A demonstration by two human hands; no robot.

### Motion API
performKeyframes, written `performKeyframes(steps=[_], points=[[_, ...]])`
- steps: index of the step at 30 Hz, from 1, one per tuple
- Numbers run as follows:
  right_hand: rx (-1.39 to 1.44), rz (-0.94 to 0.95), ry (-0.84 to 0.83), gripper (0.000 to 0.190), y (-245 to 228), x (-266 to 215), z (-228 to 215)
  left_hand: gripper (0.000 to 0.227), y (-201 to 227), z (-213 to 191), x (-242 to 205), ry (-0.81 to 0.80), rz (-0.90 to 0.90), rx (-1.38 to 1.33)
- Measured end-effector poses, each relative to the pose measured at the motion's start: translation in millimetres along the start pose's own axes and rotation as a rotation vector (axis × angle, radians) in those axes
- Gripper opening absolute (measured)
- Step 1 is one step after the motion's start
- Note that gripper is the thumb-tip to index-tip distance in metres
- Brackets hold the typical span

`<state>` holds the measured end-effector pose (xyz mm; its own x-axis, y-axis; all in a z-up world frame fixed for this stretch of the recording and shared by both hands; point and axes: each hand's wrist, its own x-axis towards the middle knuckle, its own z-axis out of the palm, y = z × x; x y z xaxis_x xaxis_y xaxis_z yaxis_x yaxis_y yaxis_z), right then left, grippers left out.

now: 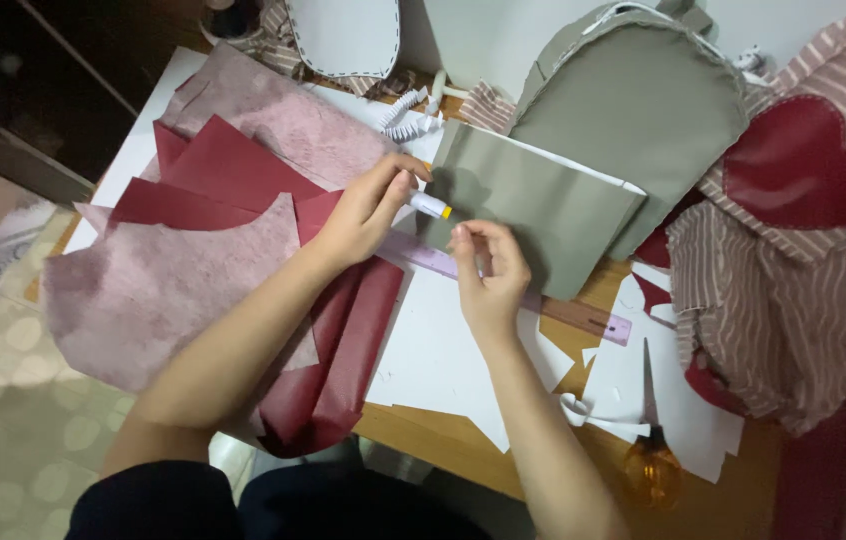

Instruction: Applying glue to a leather component and attaching a decorative white strip

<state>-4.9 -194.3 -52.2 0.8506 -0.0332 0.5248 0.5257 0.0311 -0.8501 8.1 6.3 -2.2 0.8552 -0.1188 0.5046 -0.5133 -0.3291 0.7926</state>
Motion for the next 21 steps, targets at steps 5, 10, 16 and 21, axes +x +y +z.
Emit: performKeyframes(steps=[5,10,16,21], points=[[0.055,0.014,0.004,0.011,8.1,-3.2,0.8,0.032,3.6,-0.9,2.1,-0.033,0.044,-0.035],[0.057,0.031,-0.006,0.014,9.1,-1.9,-1.1,0.030,16.9,0.1,3.8,-0.058,0.107,-0.034],[0.044,0.003,-0.014,0.012,17.5,-5.6,1.0,0.028,13.1,-0.4,2.1,-0.089,0.165,-0.042],[0.094,0.020,0.051,0.013,18.4,-1.5,-2.6,0.023,26.2,-0.6,0.0,-0.097,0.182,-0.032]])
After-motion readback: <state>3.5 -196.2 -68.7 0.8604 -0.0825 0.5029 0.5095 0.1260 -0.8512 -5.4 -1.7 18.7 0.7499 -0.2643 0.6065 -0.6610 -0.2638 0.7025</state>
